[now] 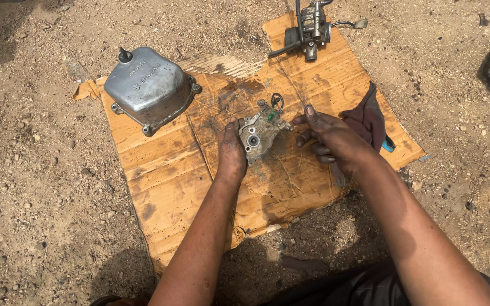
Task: The person cleans and disassembles a mechanical component on a piece of cardboard on the ground using a metal scraper and a small screwdriver.
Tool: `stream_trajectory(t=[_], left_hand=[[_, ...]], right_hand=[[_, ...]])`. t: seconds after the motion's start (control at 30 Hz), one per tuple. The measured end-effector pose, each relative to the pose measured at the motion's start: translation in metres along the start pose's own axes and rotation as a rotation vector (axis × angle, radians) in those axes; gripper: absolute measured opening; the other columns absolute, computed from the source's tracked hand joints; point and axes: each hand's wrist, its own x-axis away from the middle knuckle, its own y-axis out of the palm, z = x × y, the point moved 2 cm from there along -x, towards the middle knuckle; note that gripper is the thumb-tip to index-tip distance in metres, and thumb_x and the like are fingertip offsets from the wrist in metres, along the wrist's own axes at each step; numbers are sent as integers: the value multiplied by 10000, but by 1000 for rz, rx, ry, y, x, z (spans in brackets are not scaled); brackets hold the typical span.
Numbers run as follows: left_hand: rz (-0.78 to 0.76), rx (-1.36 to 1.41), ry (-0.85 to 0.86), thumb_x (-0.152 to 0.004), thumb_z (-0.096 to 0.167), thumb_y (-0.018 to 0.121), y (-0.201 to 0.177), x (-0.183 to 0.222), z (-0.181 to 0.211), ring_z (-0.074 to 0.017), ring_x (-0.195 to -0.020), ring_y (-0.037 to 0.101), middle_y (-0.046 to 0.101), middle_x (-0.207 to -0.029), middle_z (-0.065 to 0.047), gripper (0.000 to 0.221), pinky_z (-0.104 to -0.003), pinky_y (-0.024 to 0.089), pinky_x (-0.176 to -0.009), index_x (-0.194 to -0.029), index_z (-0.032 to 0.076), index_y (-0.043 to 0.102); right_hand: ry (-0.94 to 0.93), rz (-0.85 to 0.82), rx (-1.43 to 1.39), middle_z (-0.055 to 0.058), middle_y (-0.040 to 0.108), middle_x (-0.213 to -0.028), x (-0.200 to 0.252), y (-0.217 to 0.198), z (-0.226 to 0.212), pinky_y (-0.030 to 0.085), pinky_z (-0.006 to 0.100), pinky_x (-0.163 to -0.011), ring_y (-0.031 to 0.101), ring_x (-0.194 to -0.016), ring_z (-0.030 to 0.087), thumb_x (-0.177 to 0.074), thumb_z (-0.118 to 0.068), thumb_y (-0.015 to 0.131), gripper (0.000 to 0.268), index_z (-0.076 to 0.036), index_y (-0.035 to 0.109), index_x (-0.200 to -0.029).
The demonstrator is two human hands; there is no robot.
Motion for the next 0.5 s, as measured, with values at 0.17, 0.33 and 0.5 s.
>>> stream_trajectory(t=[0.17,0.33,0.5], left_hand=[[-19,-24,-114,-1032,562,402,19,9,1,-256,-1065,657,687,-1171,-198,684,-394,514,-993,-1278,-47,591],[-151,-236,-18,-1019,642,291,32,15,17,-249,-1064,682,709,-1140,-205,816,-377,538,-976,-1247,-65,629],[17,-328,295,-1116,494,295,17,30,54,-264,-933,662,676,-987,-205,664,-411,547,-895,-1116,-41,690]], right_hand=[[-197,-103,-41,33,613,-732,-4,19,9,293,248,-406,384,-476,67,-963,-355,634,300,-130,616,-1162],[-615,64,260,37,703,-952,-17,9,20,487,267,-721,587,-809,90,-1015,-249,690,272,-29,687,-1176],[-729,68,337,37,768,-1045,-25,12,31,533,292,-878,645,-959,112,-979,-202,685,291,-18,699,-1204]])
